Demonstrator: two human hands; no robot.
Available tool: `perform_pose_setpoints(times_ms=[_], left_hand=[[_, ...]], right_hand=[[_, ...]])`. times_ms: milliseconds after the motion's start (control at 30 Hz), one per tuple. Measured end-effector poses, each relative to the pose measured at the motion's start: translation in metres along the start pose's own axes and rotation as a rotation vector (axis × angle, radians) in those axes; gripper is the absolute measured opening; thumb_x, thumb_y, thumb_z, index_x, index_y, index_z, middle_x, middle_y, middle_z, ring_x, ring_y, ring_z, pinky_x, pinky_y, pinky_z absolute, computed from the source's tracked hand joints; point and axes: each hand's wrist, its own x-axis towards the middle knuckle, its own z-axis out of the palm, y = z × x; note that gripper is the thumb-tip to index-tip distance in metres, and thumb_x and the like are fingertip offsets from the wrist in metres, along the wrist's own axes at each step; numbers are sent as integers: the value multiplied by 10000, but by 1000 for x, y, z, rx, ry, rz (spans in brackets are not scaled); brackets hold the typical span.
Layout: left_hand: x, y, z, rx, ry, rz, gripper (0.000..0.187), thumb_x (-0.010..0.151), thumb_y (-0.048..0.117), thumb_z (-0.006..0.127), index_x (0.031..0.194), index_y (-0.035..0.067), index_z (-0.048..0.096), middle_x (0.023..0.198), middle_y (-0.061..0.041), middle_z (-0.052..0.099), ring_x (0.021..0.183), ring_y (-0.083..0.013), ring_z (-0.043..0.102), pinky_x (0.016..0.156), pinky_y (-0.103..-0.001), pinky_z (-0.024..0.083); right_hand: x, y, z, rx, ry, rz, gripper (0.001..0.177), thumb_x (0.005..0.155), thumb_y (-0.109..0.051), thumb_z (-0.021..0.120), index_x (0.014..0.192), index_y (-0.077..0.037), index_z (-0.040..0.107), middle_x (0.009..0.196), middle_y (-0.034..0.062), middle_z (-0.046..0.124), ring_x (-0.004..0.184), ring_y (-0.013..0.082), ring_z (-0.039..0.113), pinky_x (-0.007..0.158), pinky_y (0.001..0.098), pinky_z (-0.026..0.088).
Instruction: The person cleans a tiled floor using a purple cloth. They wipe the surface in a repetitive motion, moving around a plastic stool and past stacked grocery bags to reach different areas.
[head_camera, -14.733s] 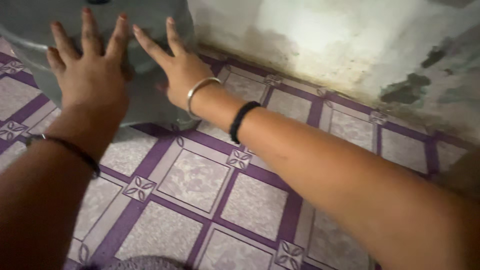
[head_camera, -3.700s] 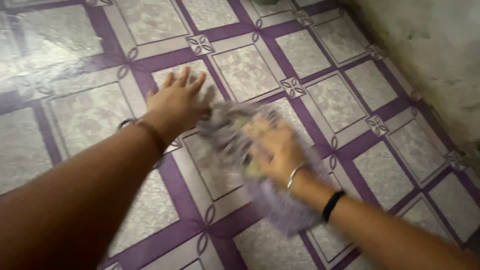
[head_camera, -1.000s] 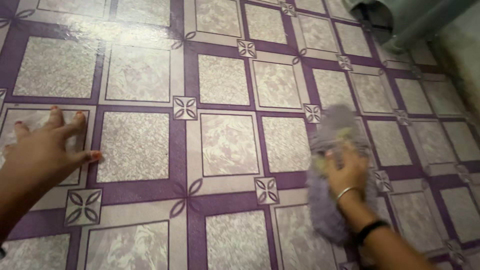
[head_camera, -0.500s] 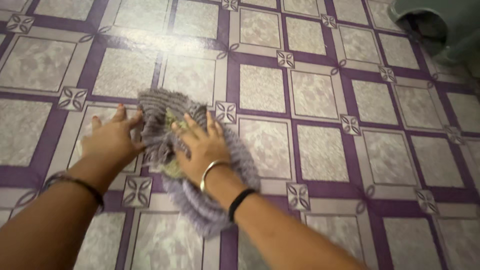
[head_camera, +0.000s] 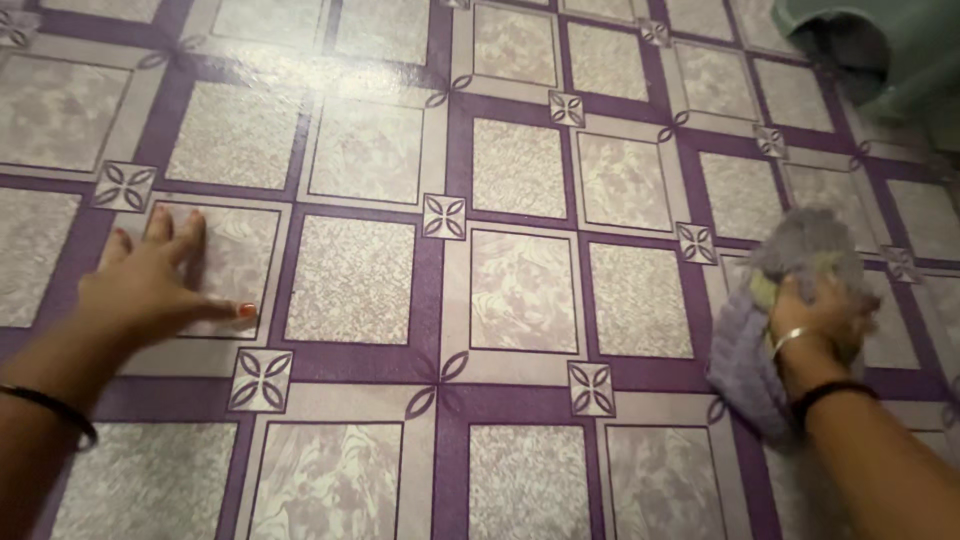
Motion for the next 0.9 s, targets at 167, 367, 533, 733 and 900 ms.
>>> perform_pose_setpoints(times_ms=[167, 367, 533, 733, 900], left_hand=[[15, 5, -12, 67, -75, 3, 1552, 473, 677, 960, 1665, 373, 14, 1733, -56, -72, 1519, -490, -45, 1127, -695, 152], [4, 22, -29, 47, -86, -48, 1519, 449, 594, 1005, 1618, 424, 50, 1724, 20, -37, 1547, -441, -21, 1184, -644, 206], [-15, 35, -46, 40, -88, -68, 1451, 512, 556, 985, 1631, 408, 72, 1729, 48, -1, 1557, -396, 42, 1187, -632, 250], [-67, 50, -53, 13, 29, -142, 1276, 630, 660, 870, 1628, 370, 131, 1724, 54, 72, 1582, -270, 80, 1168, -711, 195], [-96, 7, -26, -116, 17, -188, 1287, 637, 788, 735, 1620, 377, 11, 1698, 24, 5, 1543, -313, 65, 1138, -748, 150]], right_hand=[[54, -82, 58, 91, 3, -335, 619, 984, -488, 652, 1463, -101, 593, 1490, 169, 556, 1347, 393, 482, 1114, 499, 360], [-23, -316, 97, 354, 134, -881, 361, 924, -309, 770, 1255, -167, 744, 1293, 100, 711, 1173, 319, 667, 1036, 432, 488], [-198, -427, 35, 238, -178, -1162, 475, 929, -362, 622, 1393, -261, 620, 1503, 24, 565, 1421, 236, 507, 1248, 476, 297], [-310, -374, -48, 51, -345, -1556, 672, 947, -538, 472, 1539, -284, 280, 1667, 22, 246, 1526, 468, 188, 1186, 545, 189], [-248, -255, -50, 238, -631, -1387, 384, 896, -331, 652, 1280, -319, 673, 1498, -31, 571, 1415, 313, 427, 1148, 481, 351]])
